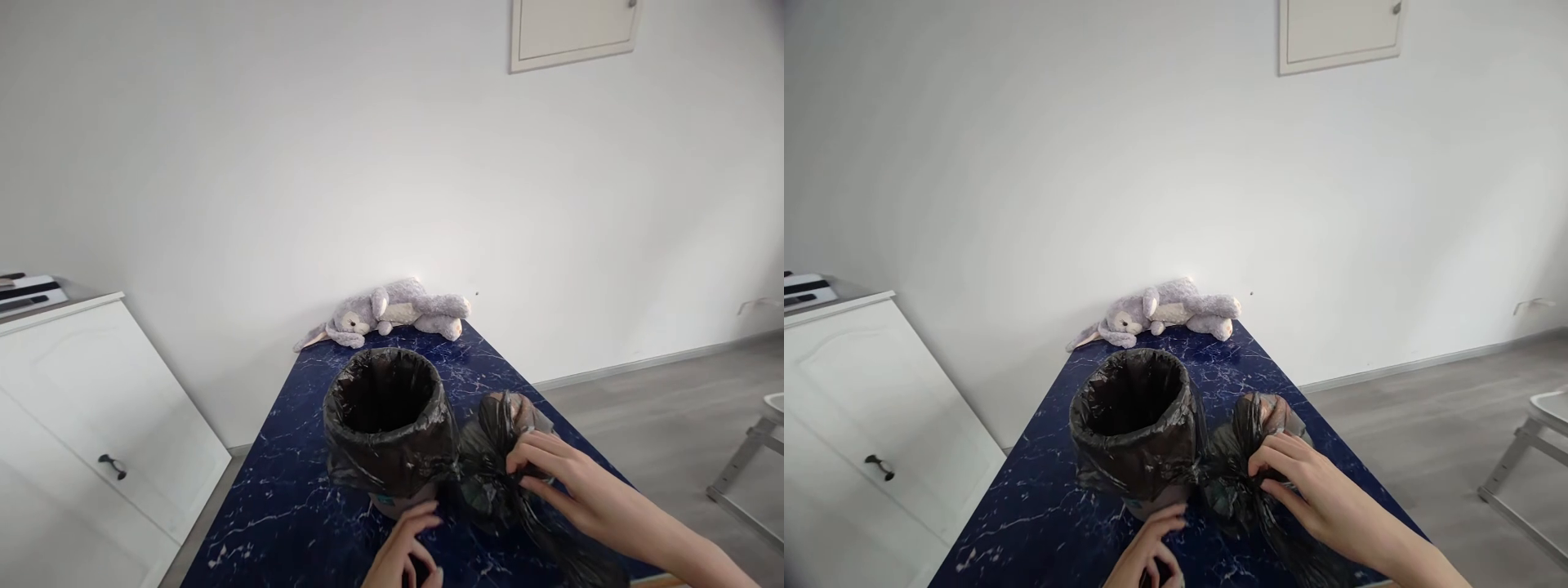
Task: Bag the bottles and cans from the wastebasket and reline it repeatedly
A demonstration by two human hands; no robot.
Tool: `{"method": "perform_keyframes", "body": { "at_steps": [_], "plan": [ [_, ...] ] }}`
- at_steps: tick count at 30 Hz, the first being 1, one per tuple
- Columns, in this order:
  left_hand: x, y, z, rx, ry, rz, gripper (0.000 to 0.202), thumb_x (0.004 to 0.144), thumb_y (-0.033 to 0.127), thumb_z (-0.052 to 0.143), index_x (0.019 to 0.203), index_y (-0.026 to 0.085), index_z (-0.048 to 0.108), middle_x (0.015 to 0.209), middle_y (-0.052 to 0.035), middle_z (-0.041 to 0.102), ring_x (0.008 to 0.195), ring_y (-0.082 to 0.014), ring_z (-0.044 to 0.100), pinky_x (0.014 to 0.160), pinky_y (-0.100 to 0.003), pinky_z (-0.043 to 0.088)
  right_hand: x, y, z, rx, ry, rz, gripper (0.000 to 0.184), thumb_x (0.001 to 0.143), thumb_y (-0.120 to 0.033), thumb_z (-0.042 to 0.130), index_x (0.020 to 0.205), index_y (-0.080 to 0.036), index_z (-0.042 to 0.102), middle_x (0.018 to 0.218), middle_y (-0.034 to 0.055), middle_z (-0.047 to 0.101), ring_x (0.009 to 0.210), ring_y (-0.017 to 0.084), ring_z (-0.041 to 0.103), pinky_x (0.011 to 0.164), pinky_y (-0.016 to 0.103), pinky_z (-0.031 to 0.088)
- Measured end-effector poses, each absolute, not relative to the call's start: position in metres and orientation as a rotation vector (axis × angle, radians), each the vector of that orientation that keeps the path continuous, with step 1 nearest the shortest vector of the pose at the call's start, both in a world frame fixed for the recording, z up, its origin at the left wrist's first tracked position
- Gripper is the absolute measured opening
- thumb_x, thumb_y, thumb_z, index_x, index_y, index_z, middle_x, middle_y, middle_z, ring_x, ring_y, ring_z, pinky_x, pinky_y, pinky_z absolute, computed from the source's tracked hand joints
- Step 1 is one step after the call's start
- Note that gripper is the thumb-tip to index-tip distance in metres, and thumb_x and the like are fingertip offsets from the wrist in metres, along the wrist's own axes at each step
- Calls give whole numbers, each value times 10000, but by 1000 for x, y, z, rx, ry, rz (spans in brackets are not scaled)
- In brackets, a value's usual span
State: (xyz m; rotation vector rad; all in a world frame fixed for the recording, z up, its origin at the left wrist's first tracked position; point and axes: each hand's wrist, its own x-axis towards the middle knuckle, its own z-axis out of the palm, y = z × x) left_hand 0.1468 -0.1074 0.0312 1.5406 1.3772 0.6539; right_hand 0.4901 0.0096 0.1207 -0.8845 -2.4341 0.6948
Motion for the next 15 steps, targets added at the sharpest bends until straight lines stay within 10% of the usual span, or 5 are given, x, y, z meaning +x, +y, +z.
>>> {"method": "perform_keyframes", "body": {
  "at_steps": [7, 15],
  "plan": [
    [151, -90, 49, 1513, 1282, 630, 896, 1022, 649, 605, 1746, 350, 171, 1076, -107, 756, 773, -195, 681, 699, -313, 536, 471, -13, 135, -874, -2430, 799, 171, 1130, -359, 480, 1132, -340, 650, 1202, 45, 691, 1122, 235, 670, 924, 326, 561],
    [124, -46, 55, 1587, 1352, 853, 715, 1008, 571, 638, 1637, 291, 447, 986, -89, 785, 839, -230, 752, 664, -293, 570, 441, -16, 138, -827, -2492, 813, 150, 1132, -309, 472, 1130, -325, 620, 1208, 49, 681, 1110, 228, 670, 952, 350, 551]
  ]
}}
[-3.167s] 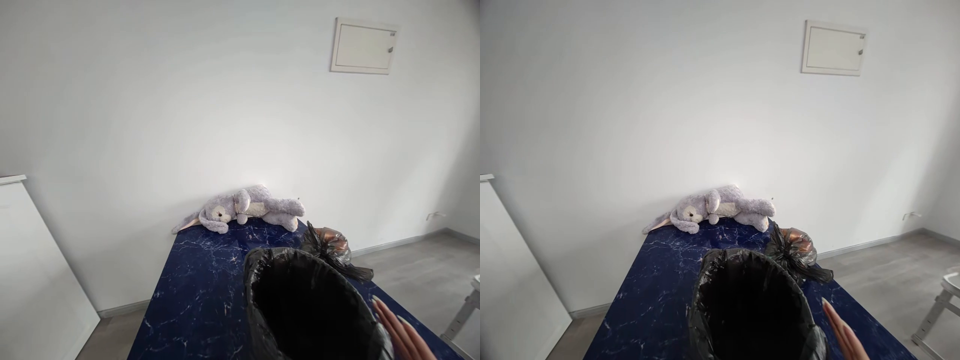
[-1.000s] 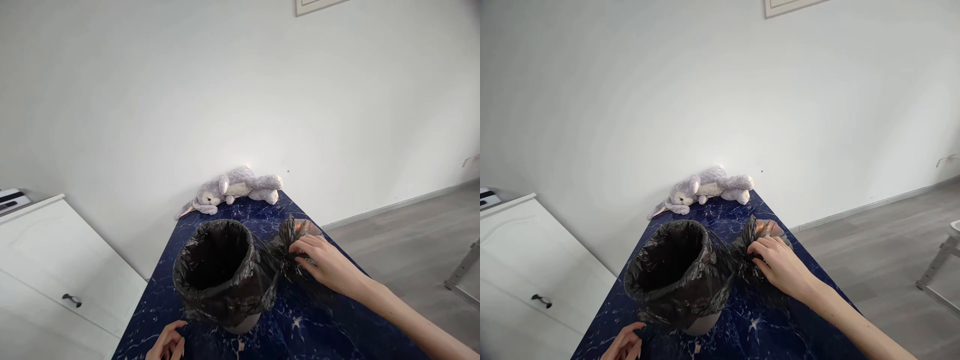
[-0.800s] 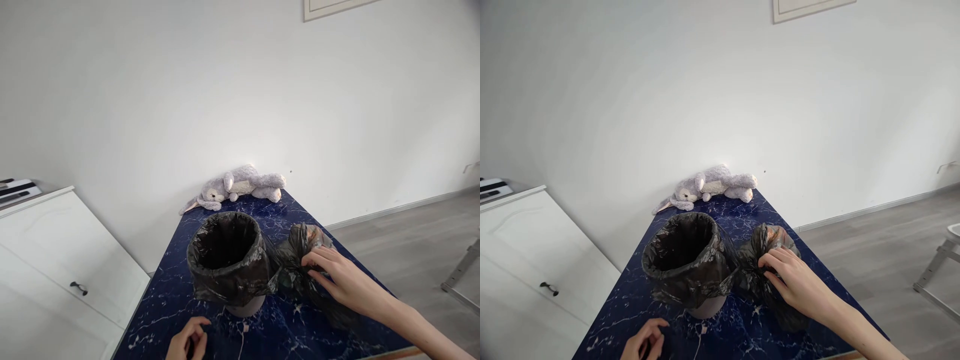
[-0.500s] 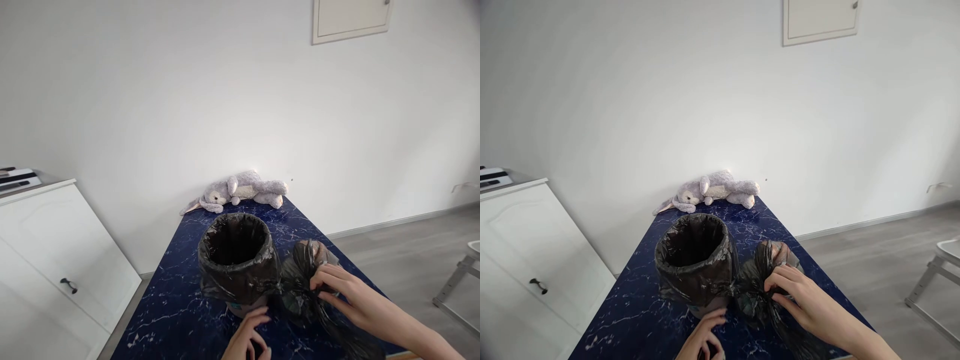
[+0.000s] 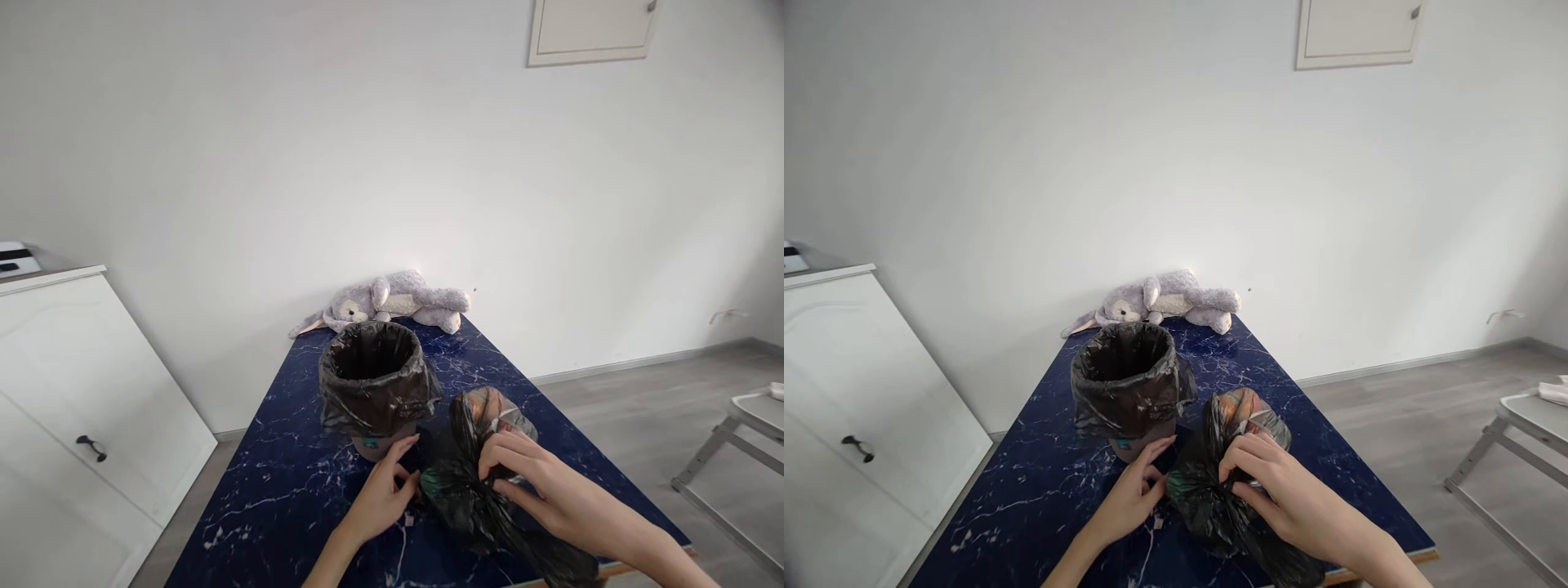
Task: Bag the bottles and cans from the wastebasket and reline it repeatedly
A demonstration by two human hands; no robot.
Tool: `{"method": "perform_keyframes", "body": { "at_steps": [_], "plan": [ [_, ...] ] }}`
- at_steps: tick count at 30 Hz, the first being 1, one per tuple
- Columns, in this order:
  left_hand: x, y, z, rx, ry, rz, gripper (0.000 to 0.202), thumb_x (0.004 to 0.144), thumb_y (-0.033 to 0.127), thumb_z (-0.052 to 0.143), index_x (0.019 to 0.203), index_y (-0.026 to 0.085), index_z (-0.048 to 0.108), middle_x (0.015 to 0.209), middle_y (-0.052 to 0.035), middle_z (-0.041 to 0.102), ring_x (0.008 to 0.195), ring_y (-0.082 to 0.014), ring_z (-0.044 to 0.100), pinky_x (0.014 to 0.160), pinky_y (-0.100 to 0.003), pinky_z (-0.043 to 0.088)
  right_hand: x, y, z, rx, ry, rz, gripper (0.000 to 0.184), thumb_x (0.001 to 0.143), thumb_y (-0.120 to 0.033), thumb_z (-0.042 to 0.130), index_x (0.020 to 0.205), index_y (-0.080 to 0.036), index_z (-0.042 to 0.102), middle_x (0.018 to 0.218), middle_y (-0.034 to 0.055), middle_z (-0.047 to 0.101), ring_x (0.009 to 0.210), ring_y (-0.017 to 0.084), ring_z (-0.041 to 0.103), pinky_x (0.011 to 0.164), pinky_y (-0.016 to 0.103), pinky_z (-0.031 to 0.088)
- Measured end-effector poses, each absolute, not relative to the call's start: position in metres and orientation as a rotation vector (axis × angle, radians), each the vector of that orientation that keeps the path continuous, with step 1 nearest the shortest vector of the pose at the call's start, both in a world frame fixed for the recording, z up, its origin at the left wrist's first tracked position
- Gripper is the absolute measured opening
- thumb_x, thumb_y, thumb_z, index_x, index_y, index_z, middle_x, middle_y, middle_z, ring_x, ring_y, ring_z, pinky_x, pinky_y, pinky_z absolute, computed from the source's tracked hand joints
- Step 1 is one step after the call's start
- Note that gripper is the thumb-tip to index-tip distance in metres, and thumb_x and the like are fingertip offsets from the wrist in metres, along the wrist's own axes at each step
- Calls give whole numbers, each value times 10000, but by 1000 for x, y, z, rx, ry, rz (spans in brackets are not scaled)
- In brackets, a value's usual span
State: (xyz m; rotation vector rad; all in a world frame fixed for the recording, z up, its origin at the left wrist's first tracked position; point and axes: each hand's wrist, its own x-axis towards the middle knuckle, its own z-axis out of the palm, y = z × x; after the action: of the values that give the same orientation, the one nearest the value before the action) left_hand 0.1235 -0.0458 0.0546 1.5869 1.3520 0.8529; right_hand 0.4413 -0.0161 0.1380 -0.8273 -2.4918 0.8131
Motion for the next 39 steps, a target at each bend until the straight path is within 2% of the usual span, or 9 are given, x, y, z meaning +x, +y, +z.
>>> {"method": "perform_keyframes", "body": {
  "at_steps": [3, 6, 9, 15, 20, 24, 28, 34, 39],
  "plan": [
    [119, -34, 60, 1554, 1428, 950, 582, 1008, 567, 612, 1495, 250, 569, 1235, -155, 759, 874, -237, 764, 689, -321, 577, 429, -16, 140, -806, -2487, 811, 140, 1132, -291, 465, 1138, -318, 602, 1217, 46, 667, 1120, 229, 648, 972, 365, 536],
    [130, -44, 68, 1493, 1540, 1120, 441, 1083, 555, 435, 1304, 225, 625, 1371, -186, 681, 1100, -279, 735, 891, -397, 585, 418, -20, 141, -780, -2450, 802, 137, 1133, -285, 473, 1141, -313, 607, 1214, 39, 663, 1112, 221, 638, 963, 350, 531],
    [150, -72, 85, 1546, 1598, 1243, 364, 1100, 548, 437, 1189, 261, 642, 1218, -139, 697, 1181, -295, 662, 1050, -448, 515, 411, -28, 141, -737, -2416, 837, 134, 1131, -287, 497, 1150, -314, 627, 1227, 37, 669, 1140, 215, 639, 972, 329, 534],
    [167, -96, 110, 2139, 1474, 908, 233, 996, 476, 722, 1159, 310, 745, 1146, -108, 722, 1148, -336, 617, 984, -487, 536, 415, -43, 146, -797, -2446, 722, 237, 1113, -280, 531, 1325, -341, 618, 1291, 65, 678, 1215, 263, 638, 1011, 388, 554],
    [155, -81, 106, 2119, 1585, 1083, 207, 1013, 458, 697, 920, 290, 773, 943, -87, 758, 979, -315, 679, 891, -464, 553, 436, -42, 151, -867, -2401, 642, 245, 1111, -369, 556, 1341, -366, 639, 1258, 71, 713, 1157, 267, 686, 942, 361, 594],
    [140, -76, 100, 1704, 1752, 1265, 364, 993, 619, 619, 952, 294, 778, 985, -109, 774, 908, -315, 735, 796, -410, 605, 459, -34, 142, -981, -2309, 552, 257, 1123, -434, 520, 1341, -366, 636, 1235, 62, 724, 1151, 258, 696, 946, 354, 588],
    [118, -78, 91, 1354, 1882, 1319, 527, 909, 762, 596, 1000, 274, 772, 1049, -148, 790, 952, -353, 765, 700, -381, 634, 480, -33, 125, -1079, -2218, 546, 296, 1125, -454, 507, 1385, -347, 602, 1189, 67, 722, 1110, 248, 706, 885, 321, 593],
    [85, -82, 97, 1222, 1960, 1403, 517, 935, 727, 581, 1084, 258, 740, 1144, -145, 786, 1029, -353, 758, 784, -397, 647, 492, -41, 117, -1003, -2226, 474, 220, 1111, -403, 521, 1270, -359, 668, 1098, 59, 729, 1010, 243, 716, 808, 314, 603],
    [89, -79, 102, 1338, 2014, 1477, 485, 947, 643, 593, 1200, 243, 701, 1212, -160, 747, 1111, -363, 732, 846, -437, 644, 481, -49, 123, -911, -2288, 406, 261, 1115, -339, 510, 1326, -386, 656, 1147, 62, 717, 1044, 229, 719, 860, 315, 611]
  ]
}}
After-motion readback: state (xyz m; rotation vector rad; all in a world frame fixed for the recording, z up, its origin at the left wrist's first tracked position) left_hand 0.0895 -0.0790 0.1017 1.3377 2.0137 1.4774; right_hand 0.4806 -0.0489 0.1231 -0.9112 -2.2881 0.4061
